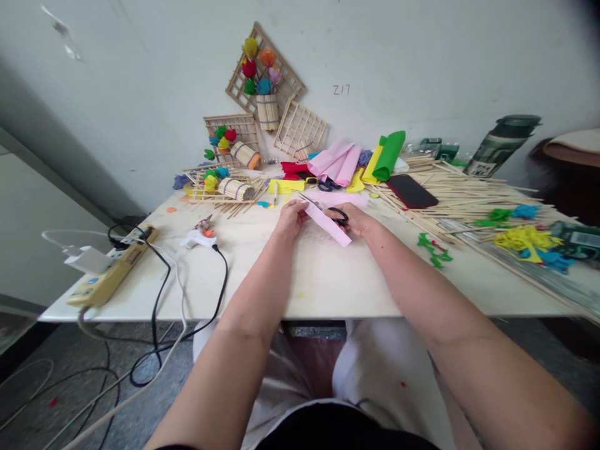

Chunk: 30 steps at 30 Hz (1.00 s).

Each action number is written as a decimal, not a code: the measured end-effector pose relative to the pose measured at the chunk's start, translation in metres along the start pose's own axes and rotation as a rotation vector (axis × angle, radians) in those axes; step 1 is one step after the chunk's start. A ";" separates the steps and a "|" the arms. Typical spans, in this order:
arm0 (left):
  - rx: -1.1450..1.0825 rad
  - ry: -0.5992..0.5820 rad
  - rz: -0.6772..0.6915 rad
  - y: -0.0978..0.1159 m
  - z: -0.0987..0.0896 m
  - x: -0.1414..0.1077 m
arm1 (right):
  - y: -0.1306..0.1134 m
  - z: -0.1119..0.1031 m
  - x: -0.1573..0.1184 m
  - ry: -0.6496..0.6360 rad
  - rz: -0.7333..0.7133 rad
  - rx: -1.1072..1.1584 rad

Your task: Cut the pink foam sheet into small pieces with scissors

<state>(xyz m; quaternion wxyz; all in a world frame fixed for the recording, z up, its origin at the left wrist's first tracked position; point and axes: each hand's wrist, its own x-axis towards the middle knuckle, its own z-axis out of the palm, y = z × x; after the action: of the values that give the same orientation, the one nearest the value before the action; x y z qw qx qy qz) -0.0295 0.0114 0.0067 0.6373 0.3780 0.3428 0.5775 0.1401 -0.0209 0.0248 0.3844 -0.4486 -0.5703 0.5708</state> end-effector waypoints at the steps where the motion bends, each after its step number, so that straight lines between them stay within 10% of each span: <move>1: 0.002 0.000 0.000 0.000 0.000 0.000 | -0.001 0.001 -0.001 0.004 0.006 -0.004; 14: 0.018 -0.004 -0.003 -0.001 -0.001 -0.001 | 0.000 0.000 0.005 -0.050 -0.041 0.045; 20: -0.039 0.173 0.064 0.004 -0.005 0.003 | -0.004 -0.004 0.000 -0.072 -0.082 0.117; 30: -0.092 0.345 0.155 0.014 -0.015 0.005 | -0.015 -0.039 -0.001 0.293 -0.229 0.010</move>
<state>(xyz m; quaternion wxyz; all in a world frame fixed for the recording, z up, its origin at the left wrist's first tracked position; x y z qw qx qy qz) -0.0486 0.0187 0.0119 0.5393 0.2691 0.3899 0.6962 0.1763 -0.0094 0.0423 0.5280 -0.4570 -0.5529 0.4546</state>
